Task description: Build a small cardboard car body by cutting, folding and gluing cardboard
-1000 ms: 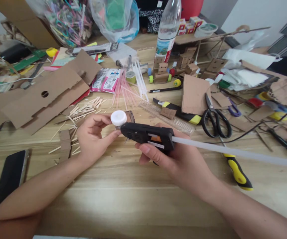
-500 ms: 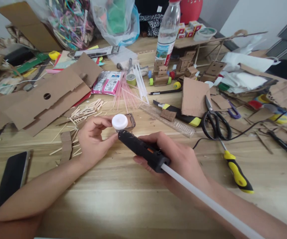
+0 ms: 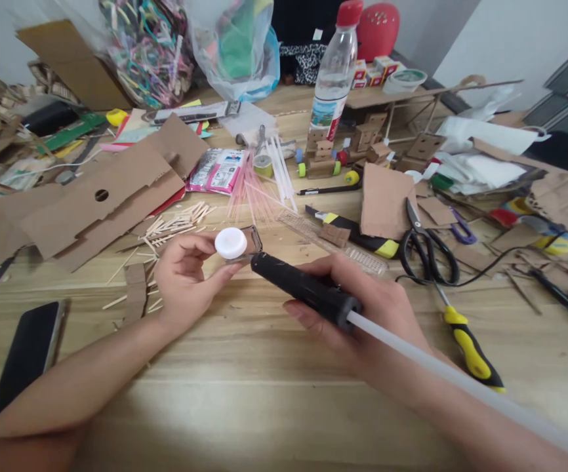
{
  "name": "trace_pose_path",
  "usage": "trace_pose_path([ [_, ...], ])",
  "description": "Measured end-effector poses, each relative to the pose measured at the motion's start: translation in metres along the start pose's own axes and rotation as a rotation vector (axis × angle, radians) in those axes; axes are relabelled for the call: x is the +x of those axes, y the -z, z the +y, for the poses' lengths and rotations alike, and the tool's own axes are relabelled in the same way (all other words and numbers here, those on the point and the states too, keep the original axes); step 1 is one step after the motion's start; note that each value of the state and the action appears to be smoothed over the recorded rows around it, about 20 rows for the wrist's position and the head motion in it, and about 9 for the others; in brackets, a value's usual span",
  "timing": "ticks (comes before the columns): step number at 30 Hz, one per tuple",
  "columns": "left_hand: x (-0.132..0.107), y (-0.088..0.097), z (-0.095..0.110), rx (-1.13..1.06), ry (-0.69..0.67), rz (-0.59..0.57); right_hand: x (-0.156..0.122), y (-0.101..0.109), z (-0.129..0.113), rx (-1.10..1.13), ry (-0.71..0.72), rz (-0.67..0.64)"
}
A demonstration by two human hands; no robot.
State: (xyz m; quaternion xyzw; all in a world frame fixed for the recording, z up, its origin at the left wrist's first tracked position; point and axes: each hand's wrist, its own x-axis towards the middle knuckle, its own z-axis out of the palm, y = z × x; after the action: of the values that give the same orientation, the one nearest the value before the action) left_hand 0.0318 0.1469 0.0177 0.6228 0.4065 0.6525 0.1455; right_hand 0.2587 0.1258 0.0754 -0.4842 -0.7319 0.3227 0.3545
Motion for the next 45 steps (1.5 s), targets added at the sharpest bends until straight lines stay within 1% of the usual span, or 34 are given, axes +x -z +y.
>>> trace_pose_path([
  [3, 0.000, 0.000, 0.000, 0.031, 0.005, 0.006, 0.000, 0.001, -0.002, -0.005, -0.027, -0.003],
  [9, -0.002, 0.000, -0.001, 0.003, 0.010, -0.006, 0.001, -0.005, 0.000, 0.070, -0.043, -0.039],
  [14, -0.001, 0.001, -0.001, 0.023, 0.016, -0.002, 0.005, 0.003, 0.002, 0.041, -0.062, -0.027],
  [18, -0.001, 0.000, 0.000, -0.008, 0.009, 0.002, 0.007, 0.008, 0.002, 0.012, -0.043, -0.059],
  [25, -0.001, -0.001, -0.001, 0.010, 0.000, 0.012, 0.002, -0.003, 0.003, 0.050, -0.052, -0.042],
  [28, -0.001, -0.001, -0.001, 0.010, -0.002, 0.025, 0.004, 0.002, 0.004, 0.027, -0.042, -0.029],
  [31, -0.001, -0.001, -0.001, 0.014, -0.002, 0.035, 0.007, 0.010, 0.004, -0.011, -0.018, -0.069],
  [33, 0.000, -0.001, -0.001, 0.016, -0.005, 0.034, 0.008, 0.014, 0.003, -0.034, 0.001, -0.068],
  [36, -0.001, -0.001, -0.001, 0.014, -0.008, 0.031, 0.007, 0.012, 0.001, -0.027, 0.002, -0.031],
  [41, -0.001, 0.000, -0.001, -0.039, 0.003, 0.025, 0.007, 0.008, 0.001, 0.034, -0.017, -0.072],
  [45, -0.001, 0.000, -0.002, -0.020, 0.009, 0.042, 0.010, 0.016, 0.004, -0.022, 0.082, -0.037],
])
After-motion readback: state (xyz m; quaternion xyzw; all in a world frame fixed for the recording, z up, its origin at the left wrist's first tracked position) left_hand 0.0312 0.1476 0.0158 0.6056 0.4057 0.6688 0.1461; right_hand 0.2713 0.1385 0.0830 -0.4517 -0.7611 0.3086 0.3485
